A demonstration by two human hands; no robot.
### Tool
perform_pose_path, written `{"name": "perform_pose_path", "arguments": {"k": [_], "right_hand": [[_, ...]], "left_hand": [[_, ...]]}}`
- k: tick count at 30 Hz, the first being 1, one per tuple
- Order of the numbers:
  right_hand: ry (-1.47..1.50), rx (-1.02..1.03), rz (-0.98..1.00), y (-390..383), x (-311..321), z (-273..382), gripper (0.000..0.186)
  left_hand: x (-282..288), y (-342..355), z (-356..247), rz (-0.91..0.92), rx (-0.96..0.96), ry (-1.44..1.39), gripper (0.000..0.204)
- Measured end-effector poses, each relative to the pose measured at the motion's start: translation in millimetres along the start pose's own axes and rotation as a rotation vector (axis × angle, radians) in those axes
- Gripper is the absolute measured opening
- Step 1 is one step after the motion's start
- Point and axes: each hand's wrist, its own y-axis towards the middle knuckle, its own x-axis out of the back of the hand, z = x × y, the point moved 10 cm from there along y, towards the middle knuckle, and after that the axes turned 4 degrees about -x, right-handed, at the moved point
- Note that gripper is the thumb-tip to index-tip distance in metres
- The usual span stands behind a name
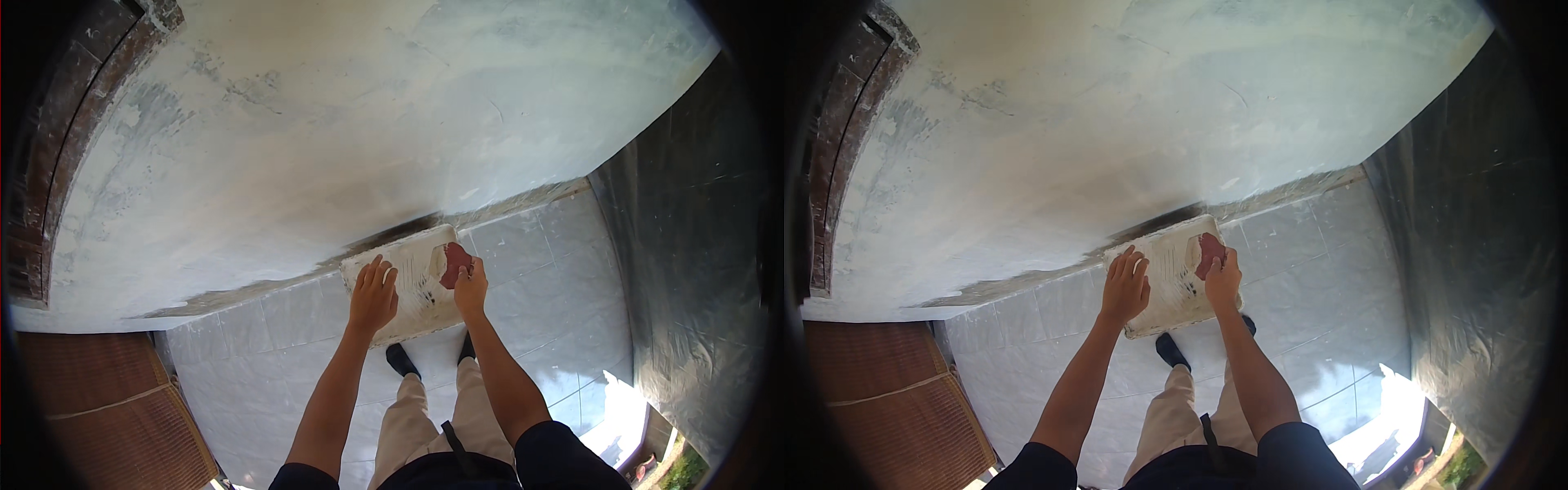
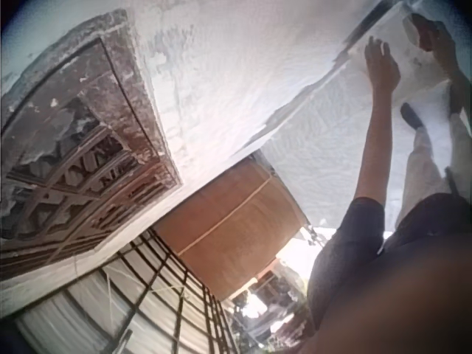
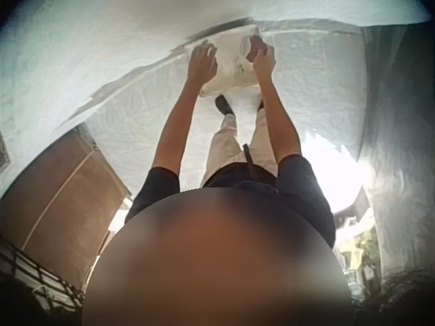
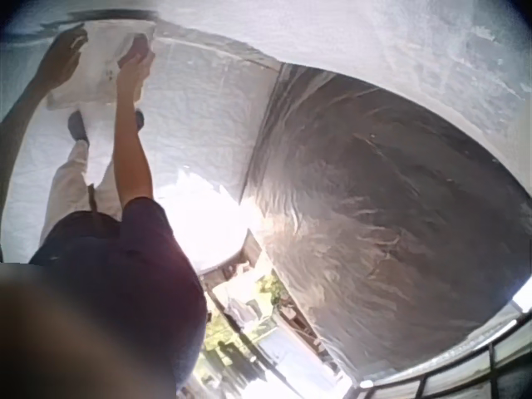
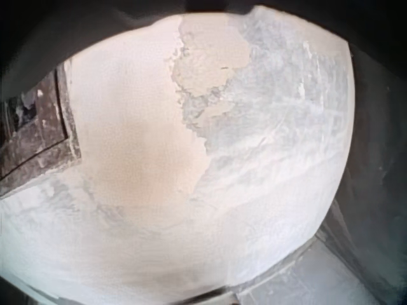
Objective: The person applies plaster to a damaged section of a wall using a putty knife.
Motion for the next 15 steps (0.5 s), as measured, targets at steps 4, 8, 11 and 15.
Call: {"name": "perform_pose_path", "arguments": {"k": [4,8,11,15], "right_hand": [[-0.164,0.035,0.087,-4,-13,-29,0.024],[-0.297,0.079,0.127,1,-27,-50,0.025],[-0.366,0.157,0.158,2,-38,-43,0.023],[-0.39,0.176,0.223,10,-50,-52,0.024]], "left_hand": [[-42,-37,3,0.123,0.076,-0.044,0.039],[-74,-60,3,0.191,0.131,-0.076,0.041],[-92,-74,6,0.241,0.181,-0.102,0.043],[-108,-85,6,0.284,0.203,-0.115,0.044]]}}
